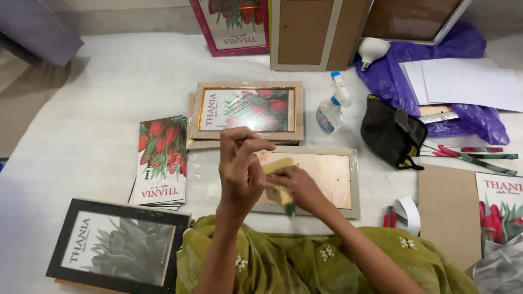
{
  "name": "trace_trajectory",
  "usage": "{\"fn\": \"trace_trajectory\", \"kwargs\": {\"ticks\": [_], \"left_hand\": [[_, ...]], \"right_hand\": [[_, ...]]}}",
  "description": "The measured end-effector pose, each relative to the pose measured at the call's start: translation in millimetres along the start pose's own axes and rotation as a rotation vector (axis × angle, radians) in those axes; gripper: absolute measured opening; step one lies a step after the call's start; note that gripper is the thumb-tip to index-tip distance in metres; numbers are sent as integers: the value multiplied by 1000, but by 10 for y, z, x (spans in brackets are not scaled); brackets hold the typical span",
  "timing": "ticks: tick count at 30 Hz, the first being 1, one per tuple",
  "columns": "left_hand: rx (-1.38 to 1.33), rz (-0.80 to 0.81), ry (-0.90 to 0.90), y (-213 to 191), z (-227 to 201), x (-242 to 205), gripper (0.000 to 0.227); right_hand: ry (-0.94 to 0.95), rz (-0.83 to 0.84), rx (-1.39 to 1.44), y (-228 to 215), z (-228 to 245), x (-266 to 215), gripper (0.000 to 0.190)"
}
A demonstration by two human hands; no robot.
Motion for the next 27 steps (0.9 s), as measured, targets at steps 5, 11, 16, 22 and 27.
{"fn": "trace_trajectory", "kwargs": {"ticks": [5, 11, 16, 22, 27], "left_hand": [[16, 2, 7, 15, 61, -35, 47], [27, -9, 10, -14, 68, -24, 49], [24, -17, -3, -32, 8, -3, 48], [22, -25, -10, -28, 19, 0, 48], [20, -24, -17, -31, 13, -1, 47]], "right_hand": [[-216, 318, 96, 58, 510, -93, 34], [-52, 107, 637, 143, 310, -81, 9], [120, -102, 297, -393, 223, 22, 24], [222, -161, -32, -834, 70, 4, 39], [529, 108, 186, -1199, 189, -108, 40]]}}
Point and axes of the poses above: each hand's wrist, its own x-axis towards the middle knuckle, its own y-axis out of the palm, z = x × y, the point moved 3 cm from there along x, towards the middle knuckle, and after that the axes turned 8 degrees about z, right-handed, at the moved point
